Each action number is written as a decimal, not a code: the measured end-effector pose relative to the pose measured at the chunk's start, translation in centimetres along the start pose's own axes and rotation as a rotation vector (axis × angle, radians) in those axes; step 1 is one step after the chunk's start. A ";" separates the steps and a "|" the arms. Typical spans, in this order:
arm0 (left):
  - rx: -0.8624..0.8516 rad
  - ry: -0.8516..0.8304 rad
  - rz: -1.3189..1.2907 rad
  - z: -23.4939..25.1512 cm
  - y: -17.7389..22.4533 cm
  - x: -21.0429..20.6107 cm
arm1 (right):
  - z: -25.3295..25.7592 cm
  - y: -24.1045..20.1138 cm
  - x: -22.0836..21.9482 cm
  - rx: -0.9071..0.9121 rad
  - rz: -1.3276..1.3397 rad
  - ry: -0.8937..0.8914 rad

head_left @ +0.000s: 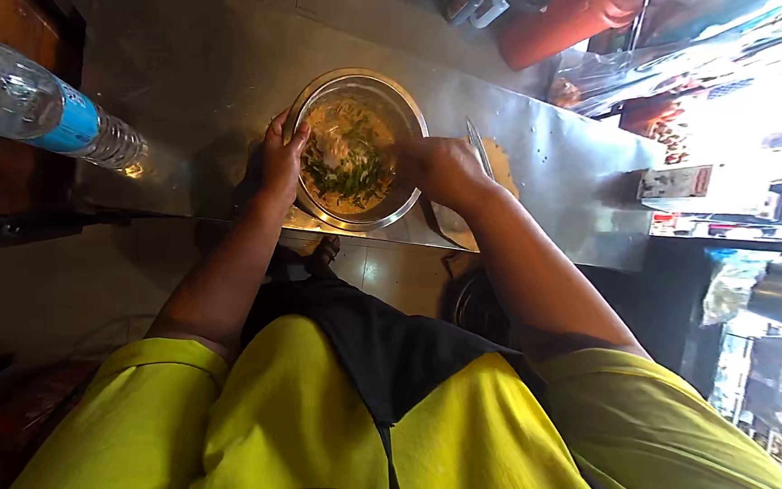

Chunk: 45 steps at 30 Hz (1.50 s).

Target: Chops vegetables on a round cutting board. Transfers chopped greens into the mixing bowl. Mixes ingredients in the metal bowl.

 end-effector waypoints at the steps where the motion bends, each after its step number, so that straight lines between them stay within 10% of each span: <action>1: 0.009 0.006 -0.007 -0.1 0.0 0.1 | -1.5 -0.5 0.5 0.033 -0.026 0.046; 13: 0.100 0.060 0.056 -1.2 -0.9 0.3 | -0.8 -1.4 -6.4 -0.092 -0.071 -0.001; 22: 0.056 0.063 0.030 -1.2 -1.2 0.9 | -0.1 -1.1 0.8 -0.134 -0.212 0.133; 32: 0.063 0.110 0.044 -1.3 -1.1 1.0 | 3.7 0.6 0.5 0.014 -0.643 -0.165; 45: 0.079 0.154 -0.062 -2.8 -1.2 0.1 | -2.8 -6.2 -6.8 0.030 -0.247 -0.204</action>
Point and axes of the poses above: each hand's wrist, its own z-axis towards the middle knuckle, its own x-axis out of the back of the hand, y = z × x, the point moved 10 cm from there along z, towards the middle knuckle, and after that the axes turned 9 degrees about -y, right-handed, at the moved point
